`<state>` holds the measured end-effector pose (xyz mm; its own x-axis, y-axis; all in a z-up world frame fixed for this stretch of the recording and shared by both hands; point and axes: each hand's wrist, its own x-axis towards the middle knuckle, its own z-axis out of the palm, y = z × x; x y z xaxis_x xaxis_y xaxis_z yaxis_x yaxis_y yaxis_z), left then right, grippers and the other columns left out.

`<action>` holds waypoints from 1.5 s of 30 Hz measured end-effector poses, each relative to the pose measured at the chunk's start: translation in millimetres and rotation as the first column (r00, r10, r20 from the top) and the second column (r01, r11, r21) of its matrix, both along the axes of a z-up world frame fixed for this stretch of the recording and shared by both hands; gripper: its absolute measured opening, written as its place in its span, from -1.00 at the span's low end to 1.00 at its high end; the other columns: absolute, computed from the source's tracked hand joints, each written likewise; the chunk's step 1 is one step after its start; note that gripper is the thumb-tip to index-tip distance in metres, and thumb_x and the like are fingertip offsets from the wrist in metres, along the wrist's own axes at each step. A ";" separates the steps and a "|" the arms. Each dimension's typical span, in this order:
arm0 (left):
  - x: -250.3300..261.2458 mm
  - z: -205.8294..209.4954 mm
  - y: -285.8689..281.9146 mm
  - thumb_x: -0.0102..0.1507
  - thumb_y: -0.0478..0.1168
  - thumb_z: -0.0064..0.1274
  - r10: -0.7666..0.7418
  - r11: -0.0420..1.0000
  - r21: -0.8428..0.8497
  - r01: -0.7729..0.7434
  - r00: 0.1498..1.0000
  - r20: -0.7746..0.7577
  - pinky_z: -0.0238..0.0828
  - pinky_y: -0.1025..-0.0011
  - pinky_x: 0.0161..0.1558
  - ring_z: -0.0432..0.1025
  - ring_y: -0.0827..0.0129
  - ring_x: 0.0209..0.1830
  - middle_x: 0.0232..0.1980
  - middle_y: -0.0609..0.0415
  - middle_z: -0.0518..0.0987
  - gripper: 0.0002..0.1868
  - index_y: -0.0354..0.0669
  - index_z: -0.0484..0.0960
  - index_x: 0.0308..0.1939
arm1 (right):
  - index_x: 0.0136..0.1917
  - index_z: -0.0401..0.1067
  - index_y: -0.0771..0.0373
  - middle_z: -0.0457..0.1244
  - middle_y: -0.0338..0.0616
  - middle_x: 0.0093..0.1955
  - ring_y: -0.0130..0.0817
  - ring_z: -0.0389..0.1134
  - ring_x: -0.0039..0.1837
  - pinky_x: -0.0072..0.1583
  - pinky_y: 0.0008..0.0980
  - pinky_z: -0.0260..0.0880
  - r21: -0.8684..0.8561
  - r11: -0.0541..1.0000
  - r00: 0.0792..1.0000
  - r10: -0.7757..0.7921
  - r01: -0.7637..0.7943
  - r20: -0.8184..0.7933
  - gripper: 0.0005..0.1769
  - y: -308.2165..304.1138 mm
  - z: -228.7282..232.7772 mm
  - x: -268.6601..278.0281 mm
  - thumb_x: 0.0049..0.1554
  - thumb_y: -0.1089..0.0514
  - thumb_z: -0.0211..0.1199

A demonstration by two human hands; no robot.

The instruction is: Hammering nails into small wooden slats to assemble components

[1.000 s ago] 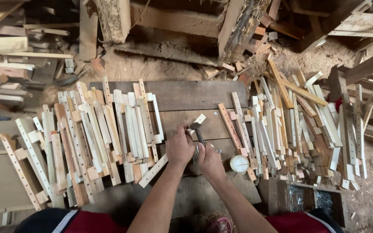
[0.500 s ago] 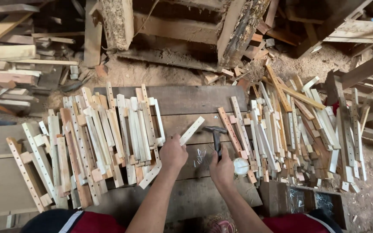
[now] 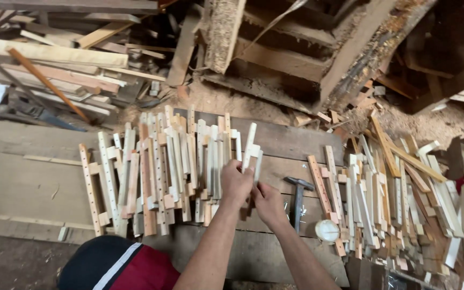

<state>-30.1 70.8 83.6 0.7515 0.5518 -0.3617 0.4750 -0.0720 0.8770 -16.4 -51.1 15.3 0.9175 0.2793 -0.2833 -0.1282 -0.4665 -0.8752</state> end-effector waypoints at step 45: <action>41.8 -46.4 -211.4 0.22 0.03 0.08 -0.566 0.788 0.248 0.563 0.822 -0.065 0.53 0.20 -0.06 0.60 0.11 -0.08 -0.35 0.19 0.70 -0.80 0.19 0.77 -0.21 | 0.12 0.60 -0.13 0.45 -0.08 -0.01 0.03 0.49 0.13 0.15 -0.03 0.51 -0.718 0.559 0.895 -0.395 0.415 0.210 -0.68 -293.2 -50.7 53.1 0.15 -0.17 0.24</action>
